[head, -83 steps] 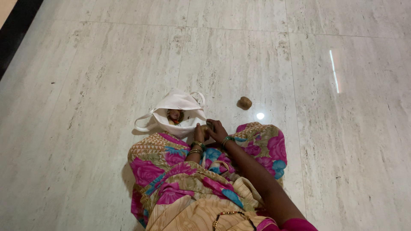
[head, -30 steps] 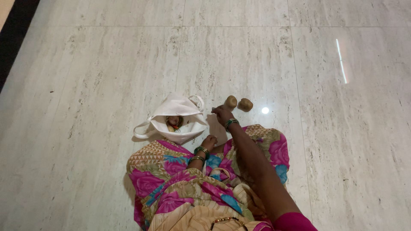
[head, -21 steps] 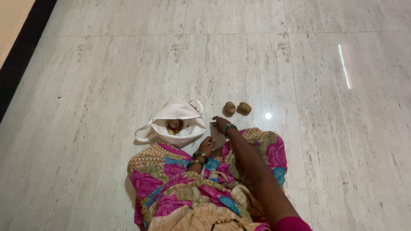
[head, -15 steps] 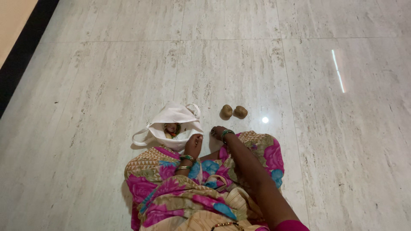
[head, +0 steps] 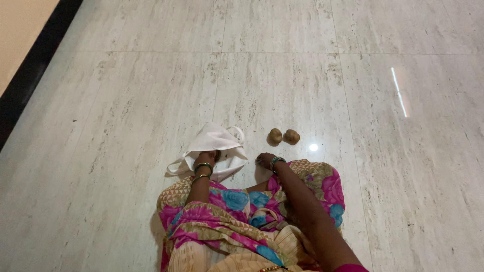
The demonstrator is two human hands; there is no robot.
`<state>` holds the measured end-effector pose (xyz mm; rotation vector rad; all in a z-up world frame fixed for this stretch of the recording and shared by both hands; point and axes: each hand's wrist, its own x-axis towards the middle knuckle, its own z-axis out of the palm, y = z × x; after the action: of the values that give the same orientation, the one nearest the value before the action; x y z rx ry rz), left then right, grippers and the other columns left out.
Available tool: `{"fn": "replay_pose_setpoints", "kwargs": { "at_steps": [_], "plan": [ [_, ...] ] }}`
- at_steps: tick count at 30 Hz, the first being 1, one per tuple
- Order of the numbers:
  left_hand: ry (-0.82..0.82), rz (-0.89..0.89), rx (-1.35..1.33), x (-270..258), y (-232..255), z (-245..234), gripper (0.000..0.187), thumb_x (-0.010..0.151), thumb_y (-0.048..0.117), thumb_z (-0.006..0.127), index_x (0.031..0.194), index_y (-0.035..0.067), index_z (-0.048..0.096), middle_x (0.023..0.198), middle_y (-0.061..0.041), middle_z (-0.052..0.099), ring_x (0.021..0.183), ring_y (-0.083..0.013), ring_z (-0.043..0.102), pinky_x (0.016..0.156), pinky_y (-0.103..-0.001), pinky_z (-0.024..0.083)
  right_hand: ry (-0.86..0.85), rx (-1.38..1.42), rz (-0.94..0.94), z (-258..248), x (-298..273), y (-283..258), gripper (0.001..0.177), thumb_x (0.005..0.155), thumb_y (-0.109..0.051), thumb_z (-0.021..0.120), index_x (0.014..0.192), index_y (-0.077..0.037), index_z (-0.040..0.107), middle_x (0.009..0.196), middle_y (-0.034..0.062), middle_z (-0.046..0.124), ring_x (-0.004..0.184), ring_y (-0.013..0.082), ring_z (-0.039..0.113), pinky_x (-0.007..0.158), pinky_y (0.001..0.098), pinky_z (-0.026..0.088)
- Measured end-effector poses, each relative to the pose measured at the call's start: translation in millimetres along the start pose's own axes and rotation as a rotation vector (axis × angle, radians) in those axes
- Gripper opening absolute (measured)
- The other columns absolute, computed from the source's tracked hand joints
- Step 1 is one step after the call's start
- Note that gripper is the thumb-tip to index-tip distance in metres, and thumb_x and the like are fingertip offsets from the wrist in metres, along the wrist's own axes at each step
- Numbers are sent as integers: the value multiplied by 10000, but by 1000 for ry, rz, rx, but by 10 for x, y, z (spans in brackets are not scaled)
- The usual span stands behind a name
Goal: The person sits on the floor and peels potatoes one by one using a peeler. The peeled potatoes are placed on the floor, and the peels are collected in a white cloth bag.
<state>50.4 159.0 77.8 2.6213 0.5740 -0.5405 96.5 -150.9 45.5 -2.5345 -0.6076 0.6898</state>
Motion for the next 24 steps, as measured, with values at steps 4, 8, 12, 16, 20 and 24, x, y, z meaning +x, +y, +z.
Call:
{"fn": "replay_pose_setpoints", "kwargs": {
  "at_steps": [4, 8, 12, 16, 20, 24],
  "plan": [
    [129, -65, 183, 33, 4, 100, 533, 881, 447, 703, 1343, 193, 625, 1362, -110, 614, 1223, -314, 621, 950, -433, 539, 2, 81, 47, -67, -62, -51, 356, 876, -317, 730, 1178, -128, 726, 1134, 125, 758, 1056, 306, 724, 907, 393, 574],
    [174, 37, 297, 4, -35, 215, 449, 903, 392, 698, 1335, 288, 634, 1409, -41, 602, 1335, -271, 550, 1068, -438, 473, 0, 114, 30, -68, -72, -66, 345, 870, -306, 729, 1156, -115, 738, 1115, 105, 776, 1028, 284, 741, 884, 376, 587],
    [141, 129, 215, 23, 1, 230, 436, 945, 231, 599, 1372, 317, 585, 1473, -72, 537, 1356, -296, 514, 1053, -491, 453, -8, 204, 72, -62, -67, -102, 346, 854, -296, 745, 1139, -101, 746, 1092, 101, 789, 1022, 261, 760, 901, 356, 592],
    [111, 187, 164, 11, 40, 254, 421, 937, 225, 602, 1349, 310, 608, 1500, -90, 510, 1393, -324, 473, 1076, -523, 425, 1, 133, 74, -59, -170, -142, 353, 841, -258, 728, 1169, -128, 750, 1110, 102, 782, 1027, 276, 748, 905, 364, 590],
    [90, 233, 126, 20, 111, 249, 515, 902, 307, 685, 1399, 225, 578, 1496, -144, 530, 1378, -342, 509, 1107, -503, 452, 3, 119, 138, -60, -188, -183, 360, 855, -297, 767, 1172, -128, 746, 1121, 132, 760, 1043, 291, 727, 917, 373, 573],
    [129, 232, 130, -20, 98, 266, 610, 879, 329, 709, 1439, 181, 518, 1487, -144, 525, 1350, -365, 512, 1072, -510, 460, 20, 168, 97, -43, -213, -167, 342, 836, -241, 739, 1154, -114, 748, 1109, 126, 779, 1030, 275, 749, 894, 362, 589]
  ]
}}
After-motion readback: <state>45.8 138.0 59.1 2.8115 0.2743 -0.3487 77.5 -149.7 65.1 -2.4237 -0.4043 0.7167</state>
